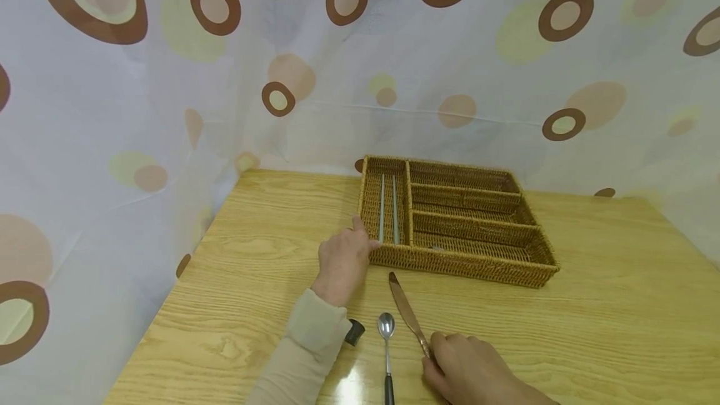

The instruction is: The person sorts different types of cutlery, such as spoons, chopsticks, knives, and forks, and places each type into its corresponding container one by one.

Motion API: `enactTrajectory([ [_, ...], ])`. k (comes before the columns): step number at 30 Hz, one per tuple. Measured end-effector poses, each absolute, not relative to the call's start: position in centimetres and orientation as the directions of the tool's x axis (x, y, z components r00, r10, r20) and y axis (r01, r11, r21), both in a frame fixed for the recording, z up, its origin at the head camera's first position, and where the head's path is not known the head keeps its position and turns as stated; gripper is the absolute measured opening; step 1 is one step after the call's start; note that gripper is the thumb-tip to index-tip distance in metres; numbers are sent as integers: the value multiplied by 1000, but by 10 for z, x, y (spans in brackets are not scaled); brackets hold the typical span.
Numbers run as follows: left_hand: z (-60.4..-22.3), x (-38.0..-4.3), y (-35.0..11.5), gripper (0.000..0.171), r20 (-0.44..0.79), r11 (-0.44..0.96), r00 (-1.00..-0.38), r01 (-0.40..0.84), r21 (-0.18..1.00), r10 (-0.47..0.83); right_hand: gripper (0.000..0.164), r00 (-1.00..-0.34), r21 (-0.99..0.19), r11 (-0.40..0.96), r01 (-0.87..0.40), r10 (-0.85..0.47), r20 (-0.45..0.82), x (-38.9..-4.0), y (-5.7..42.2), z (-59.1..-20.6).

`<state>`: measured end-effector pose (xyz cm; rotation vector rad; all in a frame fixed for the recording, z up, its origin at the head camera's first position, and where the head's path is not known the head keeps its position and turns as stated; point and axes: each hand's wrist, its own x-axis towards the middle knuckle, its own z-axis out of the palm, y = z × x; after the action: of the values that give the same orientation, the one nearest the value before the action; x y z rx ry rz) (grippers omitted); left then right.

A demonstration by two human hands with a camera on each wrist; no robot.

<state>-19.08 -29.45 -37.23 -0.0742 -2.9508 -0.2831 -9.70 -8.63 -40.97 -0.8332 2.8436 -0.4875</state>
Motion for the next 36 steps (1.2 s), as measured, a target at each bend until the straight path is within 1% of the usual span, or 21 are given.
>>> enactTrajectory([
  [10, -372, -191, -294, 68, 154, 980, -988, 54, 192, 24, 18, -838, -336, 797, -502, -544, -37, -97, -85, -410],
  [16, -373, -191, -294, 67, 177, 981, -984, 63, 181, 30, 15, -838, -346, 797, -496, -544, -51, -96, -85, -410],
  [27, -374, -190, -295, 67, 178, 982, -984, 59, 179, 27, 14, -820, -377, 770, -514, -571, -47, -96, -83, -410],
  [32, -374, -190, -295, 67, 177, 982, -984, 64, 176, 32, 5, -804, -428, 747, -509, -590, -75, -97, -78, -409],
  [36, -373, -191, -295, 66, 193, 982, -981, 73, 176, 39, 6, -802, -460, 735, -498, -592, -76, -98, -73, -408],
])
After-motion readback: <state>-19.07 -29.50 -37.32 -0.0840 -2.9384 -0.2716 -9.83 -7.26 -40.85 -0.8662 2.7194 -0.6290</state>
